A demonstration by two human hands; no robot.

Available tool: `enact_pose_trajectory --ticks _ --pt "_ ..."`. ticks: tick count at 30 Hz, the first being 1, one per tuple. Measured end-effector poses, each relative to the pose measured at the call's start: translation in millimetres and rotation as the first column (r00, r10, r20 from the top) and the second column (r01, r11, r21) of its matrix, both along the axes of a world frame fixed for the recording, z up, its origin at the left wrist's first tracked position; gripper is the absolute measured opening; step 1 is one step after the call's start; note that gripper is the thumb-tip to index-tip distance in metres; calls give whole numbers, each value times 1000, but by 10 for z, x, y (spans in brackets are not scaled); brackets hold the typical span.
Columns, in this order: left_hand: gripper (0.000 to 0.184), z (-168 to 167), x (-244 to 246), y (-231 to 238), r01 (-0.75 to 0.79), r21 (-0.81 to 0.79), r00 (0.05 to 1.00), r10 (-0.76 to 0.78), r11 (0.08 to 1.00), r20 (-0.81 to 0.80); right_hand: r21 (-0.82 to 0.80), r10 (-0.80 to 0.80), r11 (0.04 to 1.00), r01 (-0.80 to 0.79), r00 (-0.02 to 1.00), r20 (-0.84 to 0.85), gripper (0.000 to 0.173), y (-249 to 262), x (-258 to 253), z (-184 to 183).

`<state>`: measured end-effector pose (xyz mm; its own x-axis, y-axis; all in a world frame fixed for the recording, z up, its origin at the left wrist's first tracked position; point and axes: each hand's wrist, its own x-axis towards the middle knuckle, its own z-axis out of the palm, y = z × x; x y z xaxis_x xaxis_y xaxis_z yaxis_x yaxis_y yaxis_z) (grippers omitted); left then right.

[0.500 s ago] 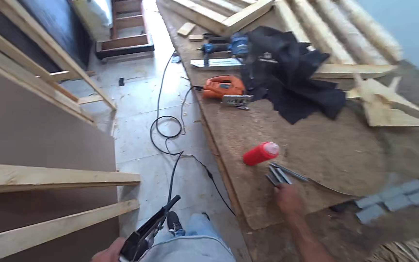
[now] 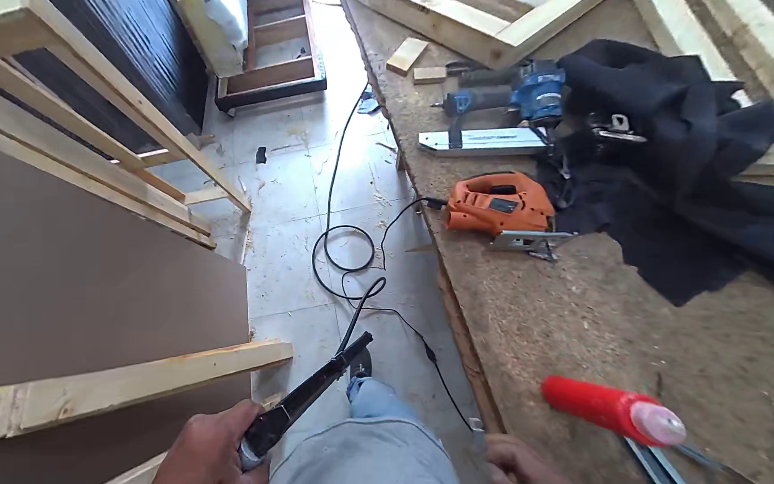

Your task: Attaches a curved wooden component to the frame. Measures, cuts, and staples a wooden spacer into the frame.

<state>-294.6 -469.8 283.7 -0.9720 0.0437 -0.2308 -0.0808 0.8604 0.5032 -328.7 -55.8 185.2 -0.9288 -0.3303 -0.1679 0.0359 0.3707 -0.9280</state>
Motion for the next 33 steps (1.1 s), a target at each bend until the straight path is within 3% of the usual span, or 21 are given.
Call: enact_pose_trajectory --ticks 2,5,6,9,14,19,25,29,30,33 --pt "28 127 -335 -69 39 -5 999 -39 999 -32 -260 30 964 -55 995 -98 5 -669 -522 271" --pt "28 268 -758 -212 85 1 991 -84 996 -101 -375 65 908 -186 948 -312 35 -1439 -1451 600" --pt "28 314 -891 -262 92 3 989 -91 996 -114 -370 95 899 -237 927 -363 39 -1612 -1715 670" --pt "26 410 -1285 -443 111 39 986 -105 993 -130 -272 265 870 -411 855 -447 23 -1953 -2349 753" --pt "24 321 -1987 -928 165 111 973 -143 980 -182 -198 424 827 -526 816 -393 18 -2423 -3104 675" --pt "23 167 -2896 -1658 233 166 961 -201 958 -191 -100 463 834 -542 788 -405 17 -3066 -3897 604" --pt "22 144 -4089 -2609 311 215 945 -277 926 -172 -203 433 829 -521 828 -355 19 -3963 -4852 711" --pt "22 278 -4821 -3106 389 202 914 -350 899 -205 -27 473 850 -526 785 -400 16 -4403 -5409 871" --pt "22 319 -4998 -3199 413 206 904 -371 887 -211 12 455 870 -493 793 -405 22 -4473 -5525 919" --pt "22 423 -5557 -3433 459 261 883 -404 849 -237 200 281 957 -212 851 -443 67 -4472 -5958 1033"
